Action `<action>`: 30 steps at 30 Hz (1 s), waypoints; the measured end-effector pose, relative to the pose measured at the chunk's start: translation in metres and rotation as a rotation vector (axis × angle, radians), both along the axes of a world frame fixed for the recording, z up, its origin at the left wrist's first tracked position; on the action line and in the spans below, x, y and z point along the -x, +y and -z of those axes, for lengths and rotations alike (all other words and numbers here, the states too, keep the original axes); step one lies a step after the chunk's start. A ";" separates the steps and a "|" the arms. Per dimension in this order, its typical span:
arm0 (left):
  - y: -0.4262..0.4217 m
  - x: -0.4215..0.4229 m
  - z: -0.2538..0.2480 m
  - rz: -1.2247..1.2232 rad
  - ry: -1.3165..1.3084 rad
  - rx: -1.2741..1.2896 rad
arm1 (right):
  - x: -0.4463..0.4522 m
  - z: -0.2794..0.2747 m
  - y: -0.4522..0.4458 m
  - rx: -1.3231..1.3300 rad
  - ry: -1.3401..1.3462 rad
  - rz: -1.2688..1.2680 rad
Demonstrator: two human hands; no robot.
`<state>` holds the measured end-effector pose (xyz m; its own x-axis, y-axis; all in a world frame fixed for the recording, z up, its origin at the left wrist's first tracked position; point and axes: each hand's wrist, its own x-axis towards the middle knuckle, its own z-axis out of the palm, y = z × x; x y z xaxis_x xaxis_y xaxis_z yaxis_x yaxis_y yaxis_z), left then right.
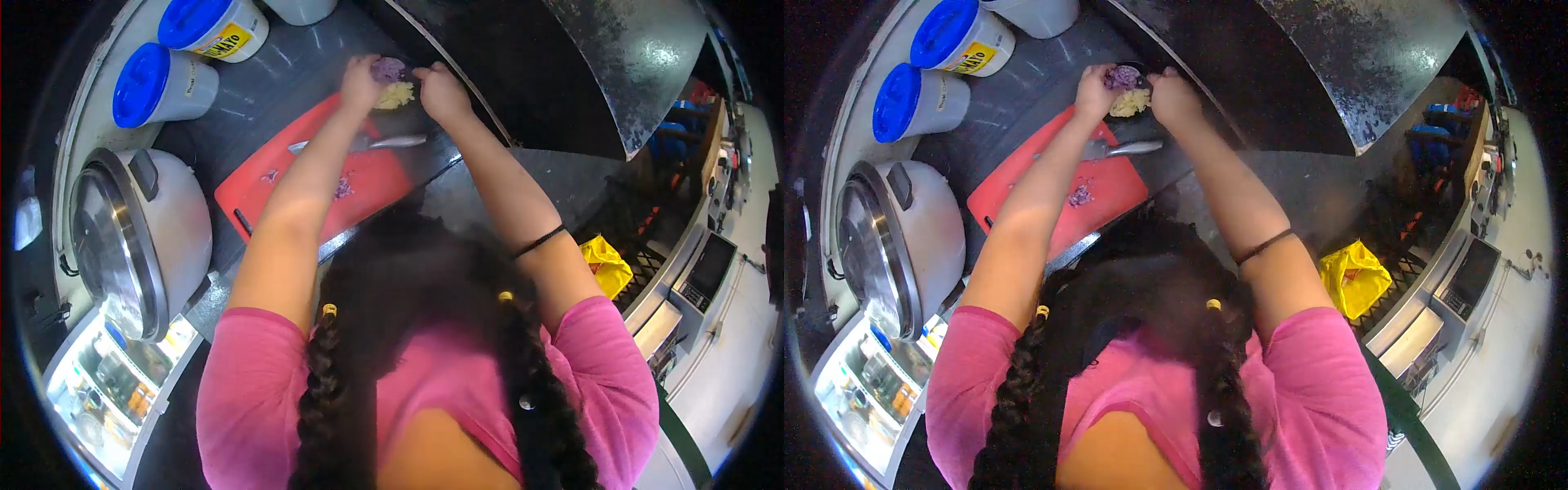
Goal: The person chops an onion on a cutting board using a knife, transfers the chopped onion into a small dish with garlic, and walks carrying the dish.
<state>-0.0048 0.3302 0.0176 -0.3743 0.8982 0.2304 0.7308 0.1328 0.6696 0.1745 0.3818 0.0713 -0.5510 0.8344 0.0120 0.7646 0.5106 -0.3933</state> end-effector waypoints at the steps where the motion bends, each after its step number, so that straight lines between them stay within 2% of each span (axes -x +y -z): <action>1: 0.002 0.001 0.006 0.003 -0.001 0.010 | -0.002 0.003 0.000 -0.010 0.005 0.016; 4: 0.003 0.006 0.013 -0.005 -0.056 -0.003 | -0.011 0.007 -0.001 -0.045 0.052 0.020; 6: 0.002 0.009 0.007 -0.012 -0.092 0.078 | -0.013 0.008 -0.001 -0.075 0.095 0.004; 11: 0.000 0.010 -0.003 -0.052 -0.172 0.079 | -0.013 0.008 0.001 0.043 -0.066 -0.064; 14: -0.002 0.017 0.004 -0.083 -0.156 0.023 | -0.009 -0.006 -0.006 0.052 -0.083 -0.108; 16: -0.005 0.014 0.002 -0.088 -0.126 -0.028 | -0.012 0.004 -0.006 0.031 -0.076 -0.108; 18: -0.005 0.013 -0.002 -0.134 -0.242 -0.023 | -0.012 0.007 -0.005 0.004 -0.062 -0.113; 20: -0.005 0.013 -0.004 -0.116 -0.277 -0.053 | -0.014 0.005 -0.010 -0.050 0.125 -0.036; 22: -0.008 0.015 -0.012 -0.096 -0.312 -0.084 | -0.022 0.011 -0.008 -0.043 0.203 -0.043; 23: -0.011 0.021 -0.017 -0.018 -0.399 -0.084 | -0.026 0.014 -0.009 -0.039 0.284 -0.045; 24: -0.017 0.025 -0.025 0.059 -0.487 -0.081 | -0.031 0.010 -0.017 -0.029 0.283 -0.046; 26: -0.043 0.034 -0.041 0.056 -0.478 -0.007 | -0.034 -0.009 -0.036 0.047 0.349 -0.034; 28: -0.081 0.043 -0.042 0.040 -0.630 0.070 | -0.034 -0.011 -0.063 0.049 0.385 -0.109; 29: -0.106 0.047 -0.042 0.051 -0.628 0.029 | -0.036 -0.014 -0.080 0.126 0.341 -0.162; 30: -0.133 0.050 -0.038 0.037 -0.479 0.032 | -0.039 -0.017 -0.097 0.200 0.293 -0.210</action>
